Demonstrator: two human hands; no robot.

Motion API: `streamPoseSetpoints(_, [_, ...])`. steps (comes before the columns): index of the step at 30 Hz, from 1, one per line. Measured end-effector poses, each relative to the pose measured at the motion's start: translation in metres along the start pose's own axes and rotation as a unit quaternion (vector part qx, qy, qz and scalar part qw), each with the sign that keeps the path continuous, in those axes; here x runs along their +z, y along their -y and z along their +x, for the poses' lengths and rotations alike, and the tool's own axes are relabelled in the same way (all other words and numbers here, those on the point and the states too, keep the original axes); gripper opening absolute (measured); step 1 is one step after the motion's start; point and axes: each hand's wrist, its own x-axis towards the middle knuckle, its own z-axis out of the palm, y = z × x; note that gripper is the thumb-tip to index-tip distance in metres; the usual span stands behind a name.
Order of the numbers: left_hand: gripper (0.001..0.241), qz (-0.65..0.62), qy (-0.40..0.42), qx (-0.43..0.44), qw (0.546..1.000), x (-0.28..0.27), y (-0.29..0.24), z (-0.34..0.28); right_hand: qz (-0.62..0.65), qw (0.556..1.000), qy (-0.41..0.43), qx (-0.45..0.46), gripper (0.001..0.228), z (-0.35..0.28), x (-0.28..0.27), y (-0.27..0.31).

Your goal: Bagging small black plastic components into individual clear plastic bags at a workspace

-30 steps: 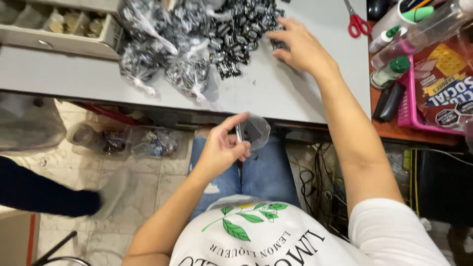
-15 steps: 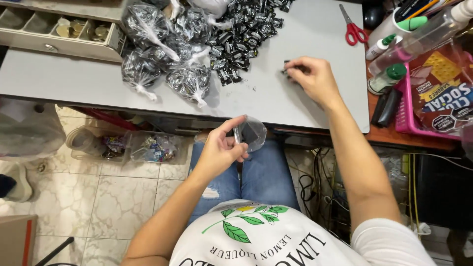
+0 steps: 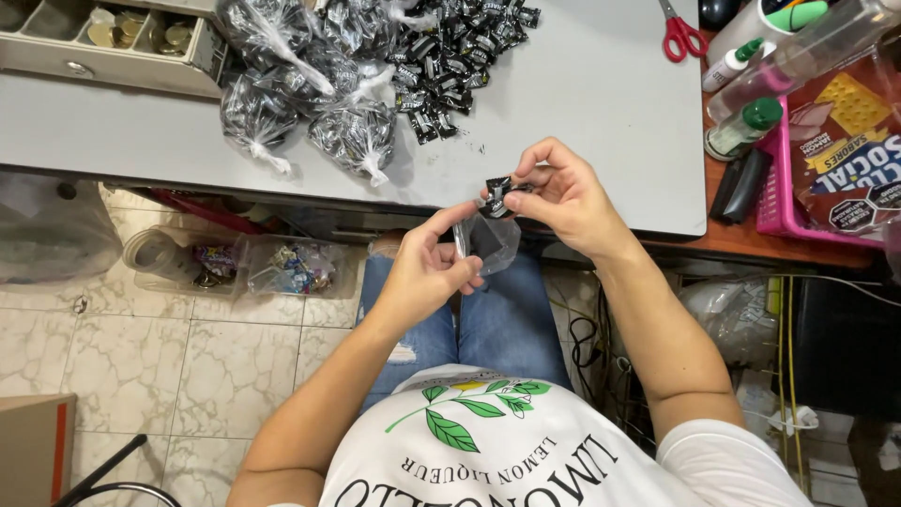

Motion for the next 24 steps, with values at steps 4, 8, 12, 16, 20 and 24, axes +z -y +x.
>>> streamPoseSetpoints(4, [0.066, 0.005, 0.005, 0.007, 1.0, -0.002, 0.001, -0.002, -0.008, 1.0, 0.009, -0.001, 0.031, -0.001, -0.002, -0.009])
streamPoseSetpoints(8, [0.068, 0.005, 0.004, 0.013, 1.0, -0.002, -0.001, -0.003, -0.042, 0.999, -0.001, -0.014, 0.032, 0.0, 0.004, 0.0])
streamPoseSetpoints(12, [0.067, 0.001, 0.0, 0.014, 1.0, -0.003, 0.003, -0.004, -0.283, 0.954, -0.053, -0.084, 0.026, 0.016, -0.024, 0.006])
streamPoseSetpoints(16, [0.07, 0.002, 0.004, 0.009, 1.0, -0.003, -0.003, -0.005, -0.284, 0.954, -0.065, -0.074, 0.025, 0.018, -0.038, 0.001])
streamPoseSetpoints(20, [0.069, 0.001, 0.002, 0.013, 1.0, -0.003, -0.002, -0.006, -0.284, 0.955, -0.053, -0.067, 0.024, 0.018, -0.039, -0.006])
streamPoseSetpoints(24, [0.068, 0.001, 0.002, 0.01, 1.0, -0.003, -0.002, -0.005, -0.286, 0.955, -0.053, -0.065, 0.024, 0.018, -0.043, -0.009])
